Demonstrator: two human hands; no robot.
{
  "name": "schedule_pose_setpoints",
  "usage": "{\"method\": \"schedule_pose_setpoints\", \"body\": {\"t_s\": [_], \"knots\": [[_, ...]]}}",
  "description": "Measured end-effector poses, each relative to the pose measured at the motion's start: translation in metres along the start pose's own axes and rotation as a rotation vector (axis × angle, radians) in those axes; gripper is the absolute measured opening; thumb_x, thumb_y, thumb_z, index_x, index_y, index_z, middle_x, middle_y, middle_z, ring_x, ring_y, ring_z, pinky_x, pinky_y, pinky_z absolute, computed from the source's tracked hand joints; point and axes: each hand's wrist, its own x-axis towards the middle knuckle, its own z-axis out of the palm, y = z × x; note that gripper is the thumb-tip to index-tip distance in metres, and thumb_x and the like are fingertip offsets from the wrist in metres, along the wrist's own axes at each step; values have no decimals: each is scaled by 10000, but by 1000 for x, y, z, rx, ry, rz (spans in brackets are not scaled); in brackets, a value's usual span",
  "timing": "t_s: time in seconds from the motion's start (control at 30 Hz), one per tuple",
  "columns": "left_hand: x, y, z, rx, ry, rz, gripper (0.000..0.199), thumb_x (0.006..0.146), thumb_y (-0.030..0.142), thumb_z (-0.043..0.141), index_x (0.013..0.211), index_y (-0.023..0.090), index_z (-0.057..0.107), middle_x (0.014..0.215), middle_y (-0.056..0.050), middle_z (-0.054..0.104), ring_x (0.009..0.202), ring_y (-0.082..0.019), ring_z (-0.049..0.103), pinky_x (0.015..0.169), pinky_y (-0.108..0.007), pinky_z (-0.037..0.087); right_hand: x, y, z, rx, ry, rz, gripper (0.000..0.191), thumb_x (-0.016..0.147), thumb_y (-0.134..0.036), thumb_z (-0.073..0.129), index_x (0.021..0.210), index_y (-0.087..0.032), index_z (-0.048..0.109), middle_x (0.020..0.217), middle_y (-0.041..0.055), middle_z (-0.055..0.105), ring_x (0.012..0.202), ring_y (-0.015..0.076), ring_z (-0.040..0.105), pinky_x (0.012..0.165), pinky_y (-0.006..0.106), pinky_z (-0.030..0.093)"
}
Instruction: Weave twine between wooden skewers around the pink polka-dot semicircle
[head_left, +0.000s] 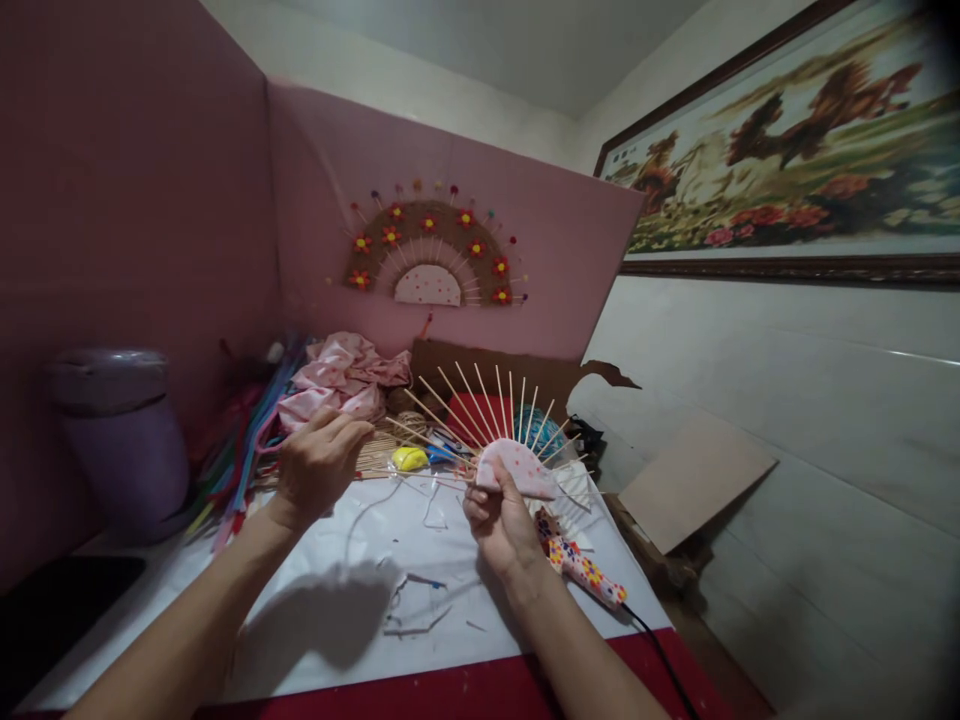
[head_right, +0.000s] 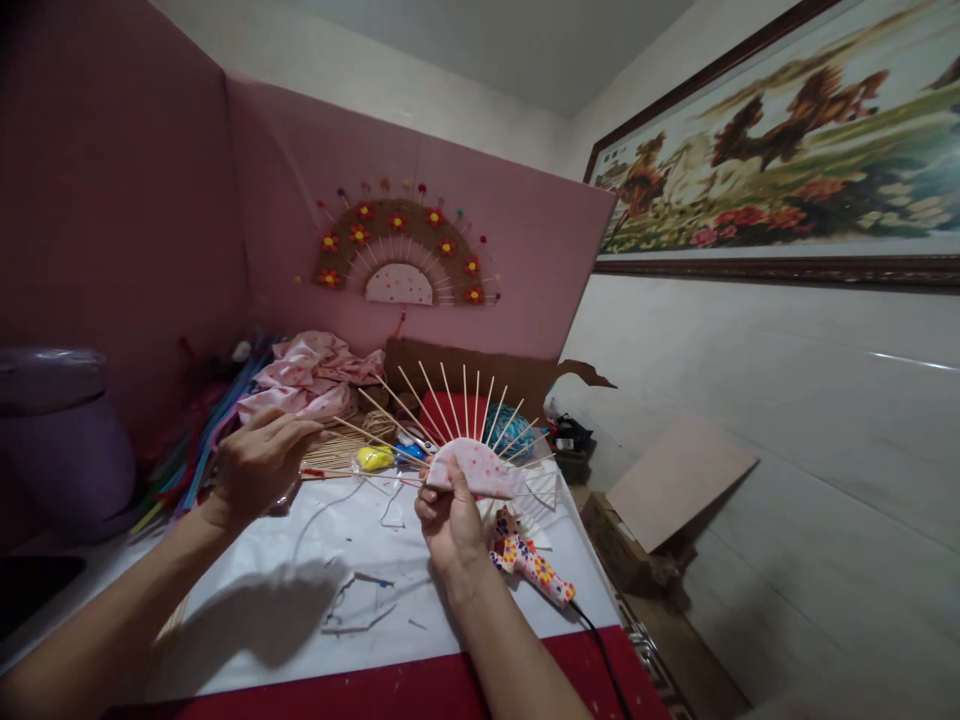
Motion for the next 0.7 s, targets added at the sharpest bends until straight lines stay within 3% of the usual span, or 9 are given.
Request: {"method": "schedule_pose_setpoints", "body": {"t_s": [0.13, 0.33, 0.57, 0.7], "knots": [[0, -9, -2, -28, 68, -51, 137, 787, 232, 509, 716, 200, 622, 677, -35, 649, 686, -181, 548, 674, -290, 413, 0, 2, -2, -68, 36, 15, 196, 672, -281, 656, 690, -165, 499, 535, -38, 523, 413, 49, 433, 322, 129, 276], [1, -10, 1, -156, 122, -233, 145, 772, 264, 542, 698, 171, 626, 621, -30, 620, 622, -160, 544, 622, -268, 423, -3, 7, 0, -94, -38, 83, 179, 685, -265, 642, 718, -146, 512, 592, 4, 578, 405, 44, 426, 331, 134, 273], [1, -10, 5, -144, 143, -252, 169, 768, 262, 539, 666, 159, 628, 610, -35, 611, 632, -172, 547, 617, -284, 406, -2, 6, -1, -94, -31, 74, 170, 694, -259, 637, 709, -150, 508, 566, -7, 568, 403, 49, 429, 327, 136, 276], [-3, -16, 9, -58, 70, -241, 175, 773, 269, 522, 691, 162, 634, 621, -39, 628, 622, -176, 544, 625, -295, 380, -3, 7, 0, -86, -56, 70, 186, 691, -264, 640, 756, -131, 527, 542, -28, 532, 402, 43, 428, 329, 134, 283]]}}
